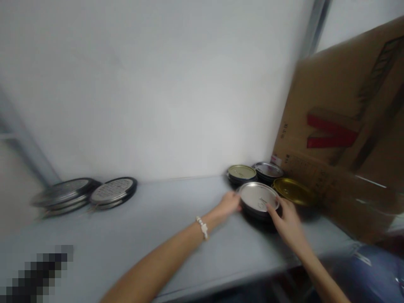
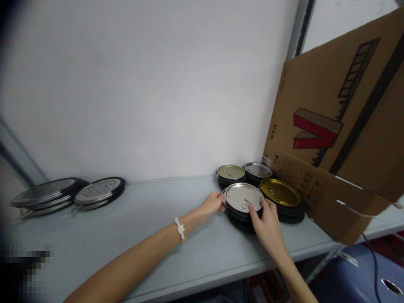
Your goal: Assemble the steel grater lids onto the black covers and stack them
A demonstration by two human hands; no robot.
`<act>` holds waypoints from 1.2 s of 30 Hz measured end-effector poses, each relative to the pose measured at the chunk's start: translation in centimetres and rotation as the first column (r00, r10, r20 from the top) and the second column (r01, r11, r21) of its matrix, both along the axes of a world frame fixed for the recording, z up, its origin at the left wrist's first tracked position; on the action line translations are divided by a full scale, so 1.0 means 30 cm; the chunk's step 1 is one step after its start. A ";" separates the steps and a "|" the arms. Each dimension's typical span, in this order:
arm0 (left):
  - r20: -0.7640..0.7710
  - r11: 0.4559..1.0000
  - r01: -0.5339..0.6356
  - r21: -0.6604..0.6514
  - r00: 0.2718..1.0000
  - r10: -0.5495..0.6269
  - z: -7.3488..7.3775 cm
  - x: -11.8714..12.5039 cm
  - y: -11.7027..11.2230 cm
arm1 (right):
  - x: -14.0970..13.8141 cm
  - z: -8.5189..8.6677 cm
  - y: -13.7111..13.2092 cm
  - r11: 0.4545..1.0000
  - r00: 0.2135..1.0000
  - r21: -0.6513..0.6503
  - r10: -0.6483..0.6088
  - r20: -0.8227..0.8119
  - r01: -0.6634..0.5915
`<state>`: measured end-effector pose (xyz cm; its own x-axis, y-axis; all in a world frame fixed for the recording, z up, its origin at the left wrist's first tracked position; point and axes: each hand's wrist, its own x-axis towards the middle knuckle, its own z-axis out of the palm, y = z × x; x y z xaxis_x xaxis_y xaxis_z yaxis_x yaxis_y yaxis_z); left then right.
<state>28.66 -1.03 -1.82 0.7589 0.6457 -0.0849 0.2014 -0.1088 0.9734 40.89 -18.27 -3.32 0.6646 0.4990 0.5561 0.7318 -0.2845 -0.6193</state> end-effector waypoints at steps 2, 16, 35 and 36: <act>0.014 1.000 -0.016 0.008 1.000 0.016 -0.010 0.005 0.008 | -0.013 0.008 0.003 0.999 1.000 0.031 -0.011 -0.026 0.012; 0.116 0.998 -0.059 -0.018 0.991 0.060 -0.020 -0.293 0.047 | -0.290 -0.010 0.050 0.994 0.994 0.015 0.104 0.038 -0.105; -0.061 0.883 -0.423 -0.201 0.905 0.420 0.046 -0.850 0.118 | -0.581 -0.024 0.367 0.807 0.783 0.007 0.576 -0.236 -0.591; -0.097 0.881 -0.442 -0.169 0.897 0.432 0.049 -0.863 0.135 | -0.576 -0.020 0.401 0.811 0.781 0.006 0.565 -0.266 -0.584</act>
<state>2.77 3.01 -0.36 0.3940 0.8798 -0.2659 0.2407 0.1805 0.9537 23.60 -6.24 -3.93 0.3495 0.8641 0.3622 0.6022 0.0890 -0.7934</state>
